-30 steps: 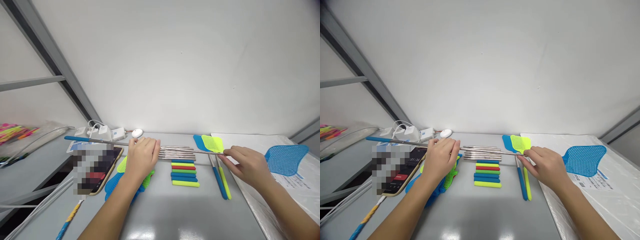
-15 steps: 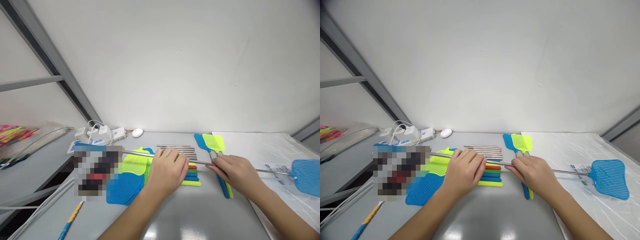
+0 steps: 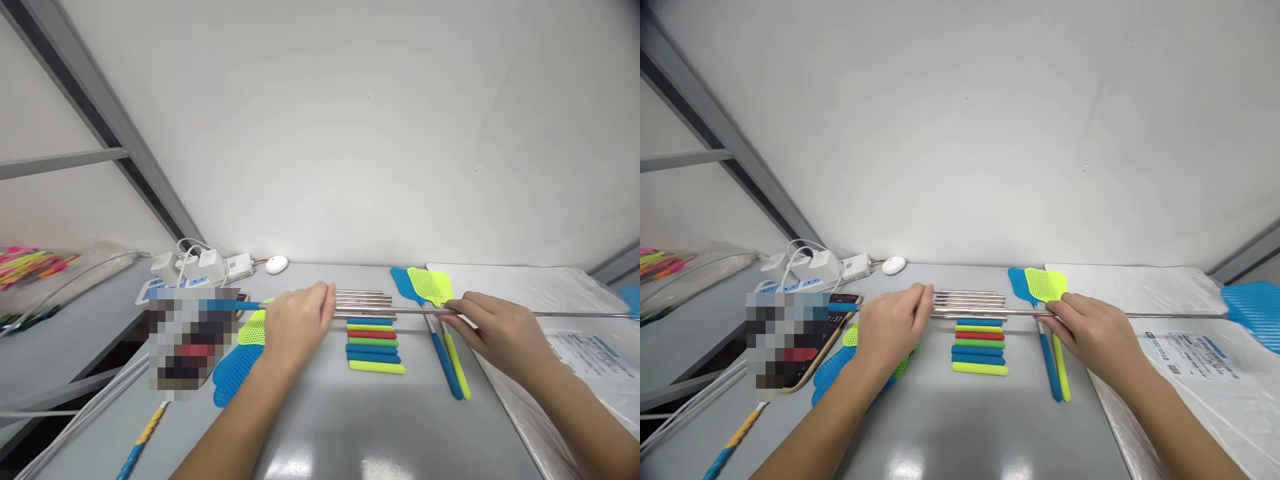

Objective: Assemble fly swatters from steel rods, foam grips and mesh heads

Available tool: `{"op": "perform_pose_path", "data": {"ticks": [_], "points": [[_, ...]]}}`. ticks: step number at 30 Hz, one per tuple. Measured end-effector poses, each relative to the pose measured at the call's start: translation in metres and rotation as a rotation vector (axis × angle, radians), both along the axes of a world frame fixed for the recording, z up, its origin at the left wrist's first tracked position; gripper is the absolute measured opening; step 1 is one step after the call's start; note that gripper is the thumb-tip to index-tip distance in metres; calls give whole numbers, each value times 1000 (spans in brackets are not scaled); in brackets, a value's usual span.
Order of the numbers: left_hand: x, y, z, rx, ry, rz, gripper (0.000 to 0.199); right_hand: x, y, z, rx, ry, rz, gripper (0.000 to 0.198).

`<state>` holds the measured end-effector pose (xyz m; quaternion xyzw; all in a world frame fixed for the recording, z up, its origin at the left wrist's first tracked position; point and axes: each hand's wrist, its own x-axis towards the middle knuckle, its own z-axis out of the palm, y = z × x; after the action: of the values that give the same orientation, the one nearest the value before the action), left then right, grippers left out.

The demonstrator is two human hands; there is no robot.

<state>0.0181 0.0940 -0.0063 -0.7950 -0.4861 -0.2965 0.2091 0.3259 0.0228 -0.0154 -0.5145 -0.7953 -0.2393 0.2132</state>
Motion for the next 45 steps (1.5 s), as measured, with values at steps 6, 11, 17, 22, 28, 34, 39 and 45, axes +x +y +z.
{"op": "perform_pose_path", "data": {"ticks": [6,11,17,22,28,34,39,45], "points": [[34,-27,-11,-5,-16,-243,29,-27,-8,-4,0,-70,74,21],[22,-18,0,-52,1,-328,25,-22,-6,-4,-33,-75,76,21],[-18,12,12,-67,-25,-69,34,0,-2,0,-8,-38,20,22],[-23,13,13,-9,14,42,38,6,-2,2,-4,-40,9,24],[-1,-6,5,83,49,63,38,-8,-7,0,-20,-67,53,26],[38,-35,-15,-22,62,-288,31,-48,-18,-2,-58,-82,117,34],[28,-21,-10,-66,38,-297,30,-49,-14,-5,-90,-50,116,27],[-4,5,2,-54,41,-103,37,-39,-8,-5,-88,-16,65,22]]}}
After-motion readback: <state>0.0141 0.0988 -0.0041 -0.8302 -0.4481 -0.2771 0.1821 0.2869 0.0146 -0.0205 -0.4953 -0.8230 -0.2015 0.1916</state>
